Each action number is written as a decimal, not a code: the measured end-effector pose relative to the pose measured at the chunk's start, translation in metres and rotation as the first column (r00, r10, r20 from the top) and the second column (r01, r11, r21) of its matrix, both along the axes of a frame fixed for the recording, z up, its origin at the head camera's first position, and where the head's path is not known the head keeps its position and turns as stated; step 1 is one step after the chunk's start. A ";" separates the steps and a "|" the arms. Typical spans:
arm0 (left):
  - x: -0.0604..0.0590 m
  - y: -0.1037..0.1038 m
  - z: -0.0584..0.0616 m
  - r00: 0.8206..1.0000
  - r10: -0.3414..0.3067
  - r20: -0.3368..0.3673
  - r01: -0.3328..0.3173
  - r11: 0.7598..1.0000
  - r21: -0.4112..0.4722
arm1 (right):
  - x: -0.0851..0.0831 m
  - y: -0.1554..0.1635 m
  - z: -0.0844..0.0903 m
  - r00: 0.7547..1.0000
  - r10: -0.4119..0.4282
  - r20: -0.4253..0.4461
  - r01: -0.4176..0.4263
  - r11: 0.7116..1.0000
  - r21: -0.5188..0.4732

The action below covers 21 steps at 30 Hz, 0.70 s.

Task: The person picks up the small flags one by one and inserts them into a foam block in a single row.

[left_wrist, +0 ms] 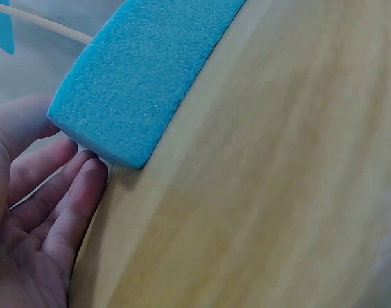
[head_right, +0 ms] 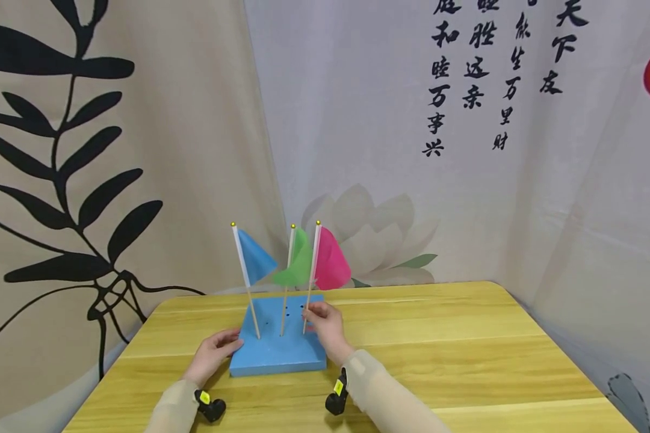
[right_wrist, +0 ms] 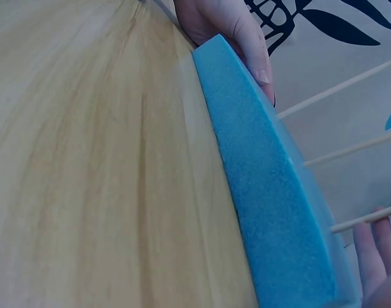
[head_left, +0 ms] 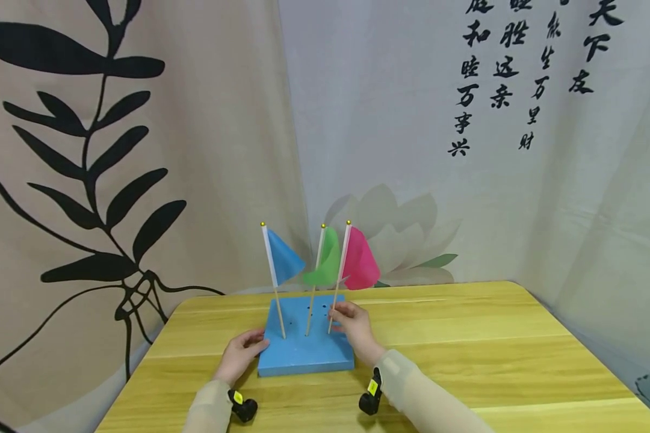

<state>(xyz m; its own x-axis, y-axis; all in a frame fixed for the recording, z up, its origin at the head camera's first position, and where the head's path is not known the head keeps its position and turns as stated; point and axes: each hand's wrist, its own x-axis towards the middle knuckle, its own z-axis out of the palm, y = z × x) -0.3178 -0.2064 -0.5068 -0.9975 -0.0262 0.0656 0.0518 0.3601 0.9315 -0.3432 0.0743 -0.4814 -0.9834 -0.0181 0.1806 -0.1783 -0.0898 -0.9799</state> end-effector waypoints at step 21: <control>-0.002 -0.002 -0.004 1.000 -0.022 0.019 0.021 0.998 0.053 | 0.001 0.002 0.001 0.999 0.034 0.020 -0.033 0.999 -0.015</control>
<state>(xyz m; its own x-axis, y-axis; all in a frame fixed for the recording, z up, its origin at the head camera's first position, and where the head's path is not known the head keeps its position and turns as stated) -0.3195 -0.2089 -0.5109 -0.9990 -0.0075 0.0451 0.0406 0.3094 0.9501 -0.3418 0.0761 -0.4800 -0.9857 -0.0487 0.1616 -0.1555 -0.1099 -0.9817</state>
